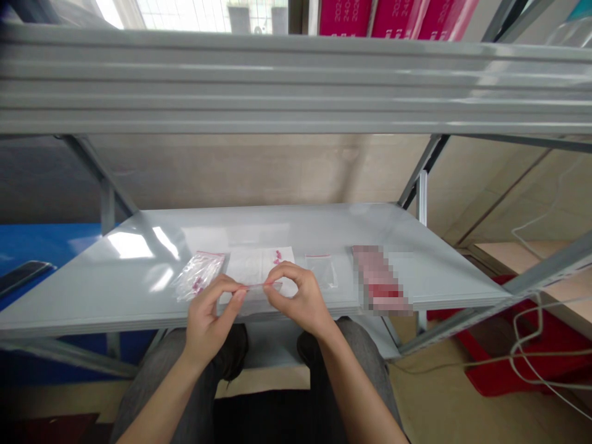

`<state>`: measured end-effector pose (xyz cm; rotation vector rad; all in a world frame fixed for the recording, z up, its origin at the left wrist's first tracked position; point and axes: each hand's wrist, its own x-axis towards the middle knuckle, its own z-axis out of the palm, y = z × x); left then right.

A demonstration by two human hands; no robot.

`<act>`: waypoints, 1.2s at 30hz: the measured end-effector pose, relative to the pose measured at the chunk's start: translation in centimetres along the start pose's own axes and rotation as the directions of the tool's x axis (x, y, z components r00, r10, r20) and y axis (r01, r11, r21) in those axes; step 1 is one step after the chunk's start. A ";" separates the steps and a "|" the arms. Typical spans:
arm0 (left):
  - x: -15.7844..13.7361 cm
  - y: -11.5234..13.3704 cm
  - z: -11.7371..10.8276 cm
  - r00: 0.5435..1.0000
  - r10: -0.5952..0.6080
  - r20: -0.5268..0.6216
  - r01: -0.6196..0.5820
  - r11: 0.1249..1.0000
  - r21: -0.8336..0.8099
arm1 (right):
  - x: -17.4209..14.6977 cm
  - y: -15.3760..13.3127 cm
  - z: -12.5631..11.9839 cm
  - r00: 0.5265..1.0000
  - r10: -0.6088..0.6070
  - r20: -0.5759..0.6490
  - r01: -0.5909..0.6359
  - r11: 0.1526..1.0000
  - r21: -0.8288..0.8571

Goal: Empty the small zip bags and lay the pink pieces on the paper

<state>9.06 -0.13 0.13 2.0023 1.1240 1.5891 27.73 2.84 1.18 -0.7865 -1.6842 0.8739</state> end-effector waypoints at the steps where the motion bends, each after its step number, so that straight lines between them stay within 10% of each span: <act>1: 0.0 0.0 0.0 1.000 -0.010 -0.006 0.010 1.000 -0.002 | 0.0 0.1 0.0 1.000 0.022 -0.008 -0.022 1.000 0.020; 25: 1.0 -1.2 -0.3 0.998 -0.052 0.045 0.051 0.999 0.019 | 0.4 0.7 -1.3 0.947 0.178 -0.268 -0.159 0.983 0.088; 29: 1.4 -3.5 -3.0 0.976 -0.046 -0.213 0.129 0.911 0.393 | 1.2 3.1 -6.4 0.824 0.120 -0.554 -0.319 0.906 -0.277; 31: 1.3 -4.9 -4.4 0.960 -0.080 -0.269 0.222 0.803 0.552 | 1.7 4.6 -8.5 0.839 0.019 -0.543 -0.392 0.713 -0.581; 36: 0.7 -7.3 -5.5 0.951 -0.156 -0.268 0.294 0.725 0.622 | 2.1 7.3 -9.4 0.855 -0.042 -0.517 -0.389 0.608 -0.692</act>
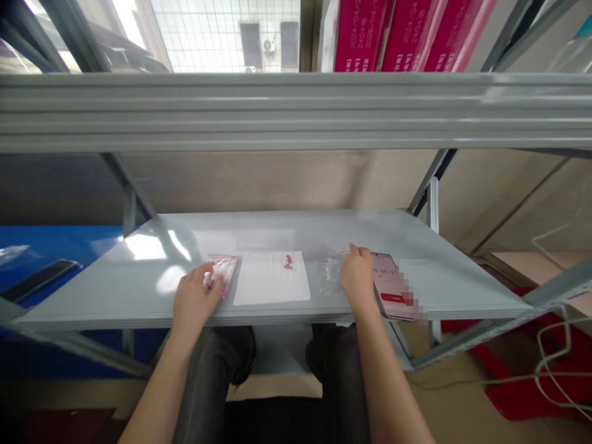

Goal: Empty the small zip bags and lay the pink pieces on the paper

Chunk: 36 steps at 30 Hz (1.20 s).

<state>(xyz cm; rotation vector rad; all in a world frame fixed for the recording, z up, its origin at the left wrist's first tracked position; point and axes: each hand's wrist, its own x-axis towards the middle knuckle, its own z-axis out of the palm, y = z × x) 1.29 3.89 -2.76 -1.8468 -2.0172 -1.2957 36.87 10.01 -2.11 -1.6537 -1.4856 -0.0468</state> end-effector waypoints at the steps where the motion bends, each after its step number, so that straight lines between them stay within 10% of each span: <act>1: -0.1 -0.1 0.2 1.000 0.002 0.011 -0.002 1.000 0.003 | -0.2 -0.1 0.2 1.000 -0.010 -0.008 0.009 1.000 -0.009; 9: 0.2 0.8 -0.8 0.981 -0.053 -0.185 0.037 0.995 -0.090 | -2.5 -4.1 -0.1 0.999 -0.033 0.020 0.027 0.972 0.232; 12: -0.3 2.7 -1.1 0.960 0.022 -0.279 -0.087 0.971 -0.222 | -4.3 -7.6 -0.3 0.944 0.068 0.323 -0.266 0.737 0.622; 15: -1.5 5.2 -0.8 0.931 0.276 -0.241 -0.345 0.880 -0.326 | -6.0 -10.6 -0.4 0.737 -0.049 0.674 -0.621 0.345 0.704; 17: -2.4 6.5 -0.4 0.881 0.438 -0.179 -0.473 0.813 -0.340 | -6.6 -11.4 -0.6 0.663 -0.091 0.743 -0.712 0.229 0.664; 20: -3.3 7.5 0.2 0.844 0.517 -0.141 -0.528 0.760 -0.378 | -6.6 -11.0 -0.9 0.631 -0.072 0.772 -0.740 0.242 0.627; 25: -3.8 7.7 0.2 0.933 0.358 -0.028 -0.310 0.763 -0.566 | -6.1 -9.0 -1.3 0.528 -0.172 0.831 -0.777 0.298 0.555; 36: -3.7 7.4 -0.8 0.956 0.181 0.232 0.098 0.547 -0.832 | -5.6 -9.0 -1.9 0.558 -0.150 0.816 -0.751 0.326 0.574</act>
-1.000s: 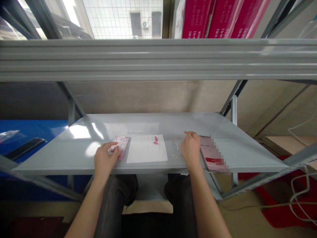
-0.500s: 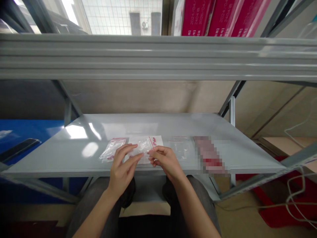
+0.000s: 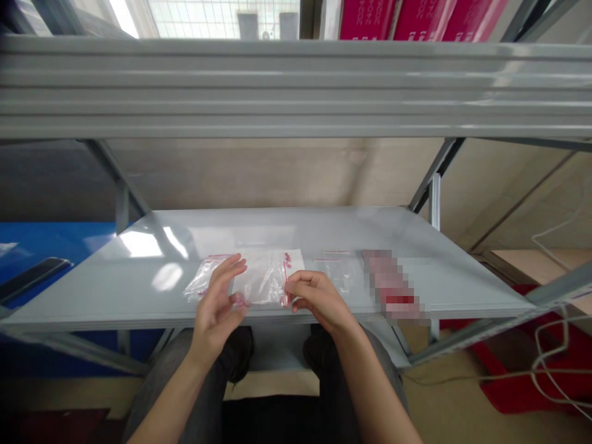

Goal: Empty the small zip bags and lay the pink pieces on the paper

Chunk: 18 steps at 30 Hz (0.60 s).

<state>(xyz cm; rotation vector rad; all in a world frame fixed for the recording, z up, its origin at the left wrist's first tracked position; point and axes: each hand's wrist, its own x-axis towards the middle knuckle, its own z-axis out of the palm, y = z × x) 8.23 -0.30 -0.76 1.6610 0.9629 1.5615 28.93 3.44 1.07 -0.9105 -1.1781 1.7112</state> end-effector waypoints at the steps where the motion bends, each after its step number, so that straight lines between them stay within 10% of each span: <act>1: -0.1 0.1 0.0 1.000 -0.005 -0.016 0.005 1.000 0.006 | -0.1 -0.1 0.0 1.000 0.000 0.004 0.000 1.000 0.016; 6: -0.4 0.4 0.3 0.989 0.072 -0.128 -0.050 0.985 0.164 | -0.4 0.1 1.1 0.998 -0.006 0.062 0.005 1.000 0.020; 18: -0.5 2.0 0.9 0.919 -0.271 0.285 0.284 0.959 -0.005 | -0.6 1.8 2.8 0.970 0.034 0.243 -0.014 0.997 -0.080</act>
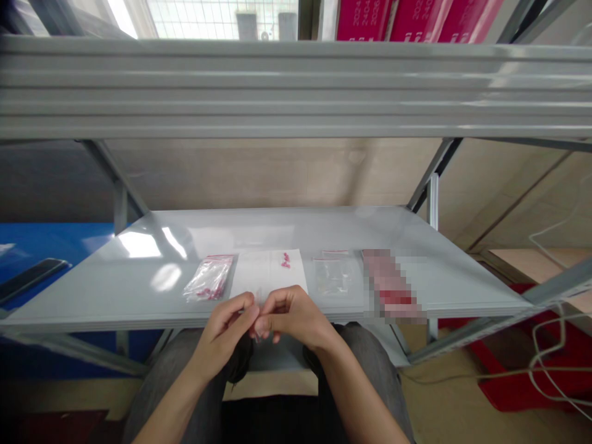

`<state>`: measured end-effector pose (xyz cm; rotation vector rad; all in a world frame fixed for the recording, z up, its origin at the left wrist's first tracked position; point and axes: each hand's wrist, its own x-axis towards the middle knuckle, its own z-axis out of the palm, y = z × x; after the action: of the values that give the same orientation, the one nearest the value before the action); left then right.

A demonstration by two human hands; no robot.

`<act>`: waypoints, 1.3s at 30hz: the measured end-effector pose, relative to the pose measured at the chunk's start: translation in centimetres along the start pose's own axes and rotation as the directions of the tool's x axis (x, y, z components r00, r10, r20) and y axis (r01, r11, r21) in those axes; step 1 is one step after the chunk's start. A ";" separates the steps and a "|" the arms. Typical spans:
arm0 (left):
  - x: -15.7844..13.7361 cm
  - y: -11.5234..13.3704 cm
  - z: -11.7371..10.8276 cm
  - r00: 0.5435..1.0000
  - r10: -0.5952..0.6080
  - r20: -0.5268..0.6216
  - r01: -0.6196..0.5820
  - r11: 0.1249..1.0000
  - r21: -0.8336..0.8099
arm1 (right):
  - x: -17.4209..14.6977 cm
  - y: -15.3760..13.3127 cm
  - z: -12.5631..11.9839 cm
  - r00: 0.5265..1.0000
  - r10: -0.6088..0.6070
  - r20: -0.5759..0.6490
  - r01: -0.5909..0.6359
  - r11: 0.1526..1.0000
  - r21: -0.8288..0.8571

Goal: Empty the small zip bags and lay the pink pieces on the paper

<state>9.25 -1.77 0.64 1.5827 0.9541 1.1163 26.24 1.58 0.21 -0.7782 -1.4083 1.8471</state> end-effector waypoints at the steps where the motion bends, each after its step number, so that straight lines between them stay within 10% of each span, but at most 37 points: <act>1: 0.0 0.1 -0.1 1.000 -0.009 0.022 0.009 1.000 -0.015 | 0.0 -0.1 -0.1 1.000 -0.004 0.001 0.004 1.000 0.007; 7: -0.1 0.1 0.6 0.995 0.085 -0.052 -0.067 0.959 0.277 | -0.5 -0.8 0.6 0.980 -0.126 -0.151 0.075 0.949 -0.307; 15: -0.9 -0.1 0.7 0.919 0.308 -0.245 -0.143 0.841 0.522 | -1.5 -1.4 1.8 0.813 -0.507 -0.287 0.077 0.582 -0.809; 26: 0.1 0.1 0.7 0.885 0.466 0.014 -0.411 0.765 0.495 | -2.8 -3.0 2.4 0.905 -0.281 -0.320 0.049 0.816 -0.575; 39: -0.2 -0.4 0.5 0.990 0.138 0.014 -0.136 0.988 -0.072 | -2.7 -3.3 2.4 0.873 -0.334 -0.356 0.074 0.812 -0.579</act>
<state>9.61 -1.99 0.19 1.6177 0.7946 1.2146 26.45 -1.31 4.16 -1.1850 -1.6449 0.9881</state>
